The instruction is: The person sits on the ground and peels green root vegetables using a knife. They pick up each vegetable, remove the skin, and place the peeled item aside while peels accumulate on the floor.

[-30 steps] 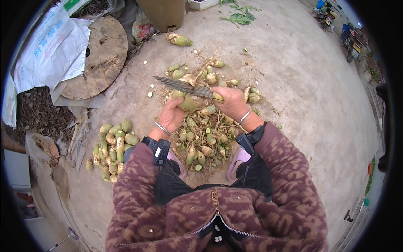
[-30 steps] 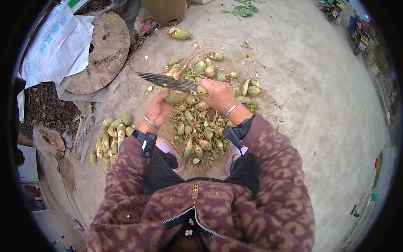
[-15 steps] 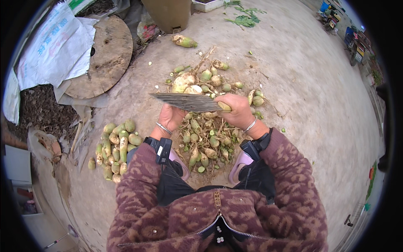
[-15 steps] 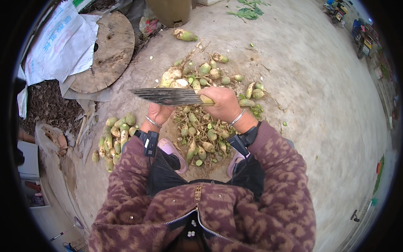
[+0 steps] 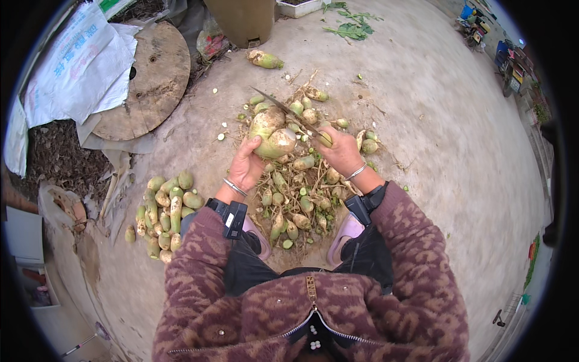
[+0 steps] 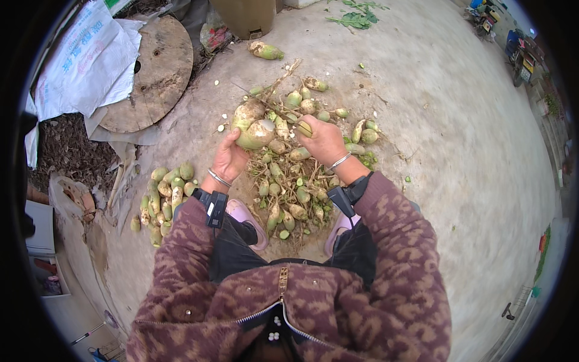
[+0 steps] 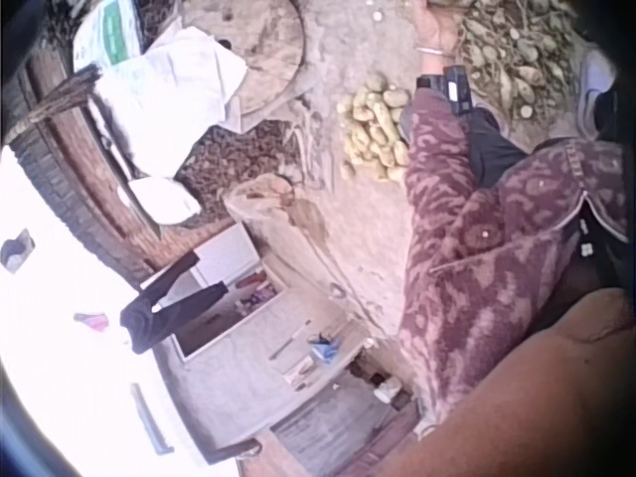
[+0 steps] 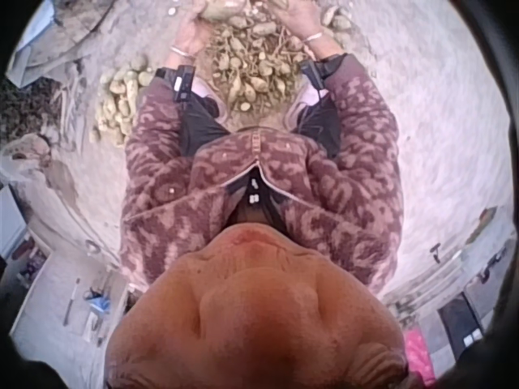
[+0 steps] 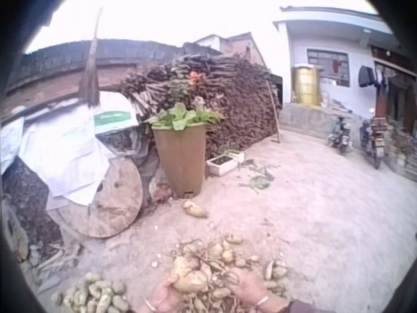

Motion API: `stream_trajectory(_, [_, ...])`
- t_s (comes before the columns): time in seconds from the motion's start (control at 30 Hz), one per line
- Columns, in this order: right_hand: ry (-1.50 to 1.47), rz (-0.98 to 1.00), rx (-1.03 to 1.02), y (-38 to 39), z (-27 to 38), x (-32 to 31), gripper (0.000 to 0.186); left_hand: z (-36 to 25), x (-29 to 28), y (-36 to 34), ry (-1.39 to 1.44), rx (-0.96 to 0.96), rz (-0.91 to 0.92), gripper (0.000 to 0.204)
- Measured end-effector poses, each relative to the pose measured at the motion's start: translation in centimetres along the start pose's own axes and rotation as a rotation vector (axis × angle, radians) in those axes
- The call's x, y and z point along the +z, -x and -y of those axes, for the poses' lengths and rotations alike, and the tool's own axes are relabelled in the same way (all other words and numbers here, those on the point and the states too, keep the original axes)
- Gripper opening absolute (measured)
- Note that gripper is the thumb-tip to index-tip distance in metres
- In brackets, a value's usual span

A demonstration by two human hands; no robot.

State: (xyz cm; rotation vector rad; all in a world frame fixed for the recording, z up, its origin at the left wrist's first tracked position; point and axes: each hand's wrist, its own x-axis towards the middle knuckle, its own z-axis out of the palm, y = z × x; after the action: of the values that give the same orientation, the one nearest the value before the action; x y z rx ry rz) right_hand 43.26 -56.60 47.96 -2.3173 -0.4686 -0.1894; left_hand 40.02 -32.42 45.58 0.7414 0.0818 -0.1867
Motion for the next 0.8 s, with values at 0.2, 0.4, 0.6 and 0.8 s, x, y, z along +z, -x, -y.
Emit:
stream_trajectory(0.2, [-0.219, 0.008, -0.007, 0.2, 0.3, 0.2, 0.022, -0.7, 1.1, 0.4, -0.184, 0.182, -0.012, 0.066])
stream_trajectory(0.4, [-0.449, -0.062, 0.093, 0.6, 1.7, -0.3, 0.023, -1.0, 1.2, 0.4, -0.256, 0.219, -0.079, 0.068])
stream_trajectory(0.6, [-0.189, -0.124, -0.057, -0.1, 2.6, -0.9, 0.025, -0.8, 1.6, 0.4, -0.203, 0.179, -0.026, 0.066])
stream_trajectory(0.8, [-0.090, -0.134, -0.107, -0.1, 3.2, 0.0, 0.023, -0.3, 2.2, 0.6, -0.163, 0.126, -0.005, 0.064])
